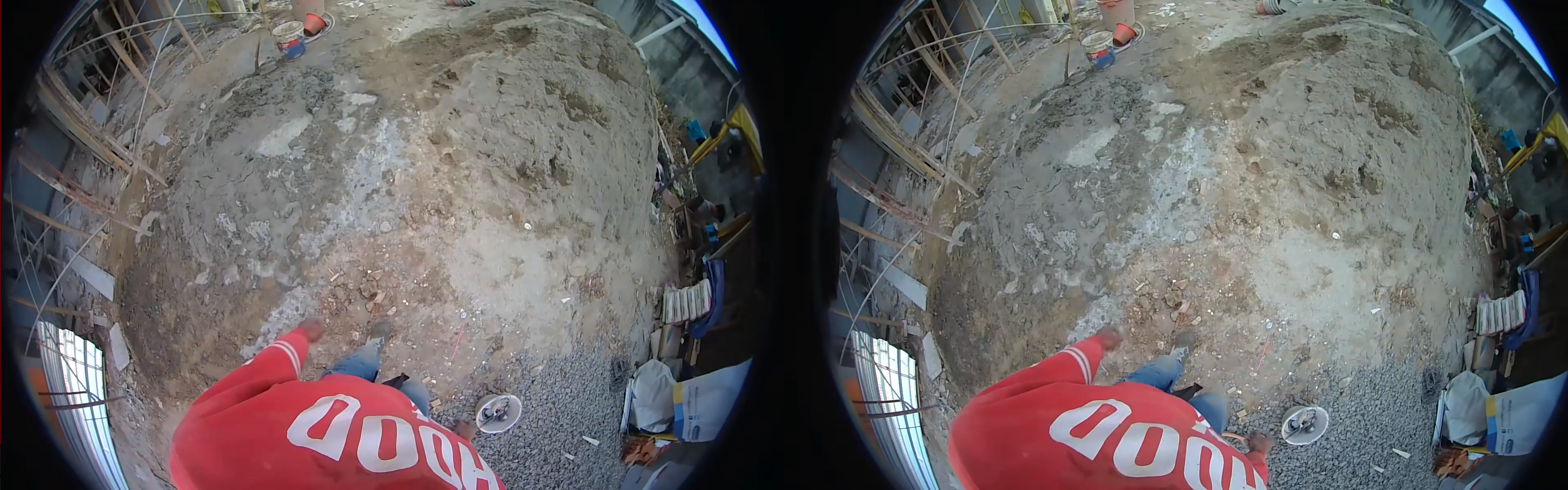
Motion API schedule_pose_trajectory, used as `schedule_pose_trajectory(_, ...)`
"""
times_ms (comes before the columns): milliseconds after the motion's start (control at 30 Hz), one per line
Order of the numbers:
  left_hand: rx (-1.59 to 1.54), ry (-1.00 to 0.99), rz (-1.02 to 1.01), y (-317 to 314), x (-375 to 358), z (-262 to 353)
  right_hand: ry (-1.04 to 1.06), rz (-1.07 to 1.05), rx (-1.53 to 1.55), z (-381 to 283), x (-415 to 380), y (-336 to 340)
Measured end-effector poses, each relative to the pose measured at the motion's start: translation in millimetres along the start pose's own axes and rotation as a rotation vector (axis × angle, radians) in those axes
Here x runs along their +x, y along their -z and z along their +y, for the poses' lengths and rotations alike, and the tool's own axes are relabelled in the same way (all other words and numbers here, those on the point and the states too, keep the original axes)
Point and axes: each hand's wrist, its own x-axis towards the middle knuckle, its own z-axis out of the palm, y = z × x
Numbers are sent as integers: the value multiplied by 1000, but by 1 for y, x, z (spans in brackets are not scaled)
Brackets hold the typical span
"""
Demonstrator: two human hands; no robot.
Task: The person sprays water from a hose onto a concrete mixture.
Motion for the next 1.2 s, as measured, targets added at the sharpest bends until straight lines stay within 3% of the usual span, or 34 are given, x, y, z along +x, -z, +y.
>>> schedule_pose_trajectory(33,89,-128,284,6,37,54,15,-76,-81,-24,0,-26)
schedule_pose_trajectory(100,-71,-303,166,48,73,185,46,-192,-218,-65,3,-74)
schedule_pose_trajectory(133,-235,-411,215,78,44,257,53,-238,-275,-85,6,-97)
schedule_pose_trajectory(167,-280,-601,342,86,66,303,58,-268,-313,-106,11,-115)
schedule_pose_trajectory(233,-432,-717,171,130,51,400,59,-318,-385,-142,30,-148)
schedule_pose_trajectory(400,-372,-979,185,226,123,530,25,-388,-584,-236,108,-228)
schedule_pose_trajectory(500,-241,-767,428,263,197,529,28,-414,-742,-303,169,-273)
schedule_pose_trajectory(600,-353,-330,435,257,277,438,91,-409,-825,-399,209,-313)
schedule_pose_trajectory(633,-382,-87,311,268,270,414,139,-404,-825,-438,226,-330)
schedule_pose_trajectory(667,-206,-61,347,269,264,383,202,-401,-811,-478,246,-350)
schedule_pose_trajectory(700,-175,-17,419,268,254,355,271,-387,-757,-526,270,-374)
schedule_pose_trajectory(767,-467,197,206,274,223,309,409,-396,-488,-643,316,-450)
schedule_pose_trajectory(800,-203,175,295,279,202,296,330,-485,-188,-703,369,-497)
schedule_pose_trajectory(833,-206,273,340,252,213,243,513,-399,-249,-791,316,-550)
schedule_pose_trajectory(867,-659,347,459,226,201,217,661,-399,-382,-863,300,-592)
schedule_pose_trajectory(900,-576,431,358,199,208,168,728,-408,-349,-914,298,-632)
schedule_pose_trajectory(967,-441,670,107,212,165,200,821,-427,-322,-993,302,-699)
schedule_pose_trajectory(1033,-462,738,7,226,180,232,814,-477,-209,-1055,302,-770)
schedule_pose_trajectory(1167,-408,651,-89,292,282,316,828,-465,-353,-1069,335,-854)
schedule_pose_trajectory(1200,-346,579,-86,323,322,338,778,-383,-605,-1059,350,-866)
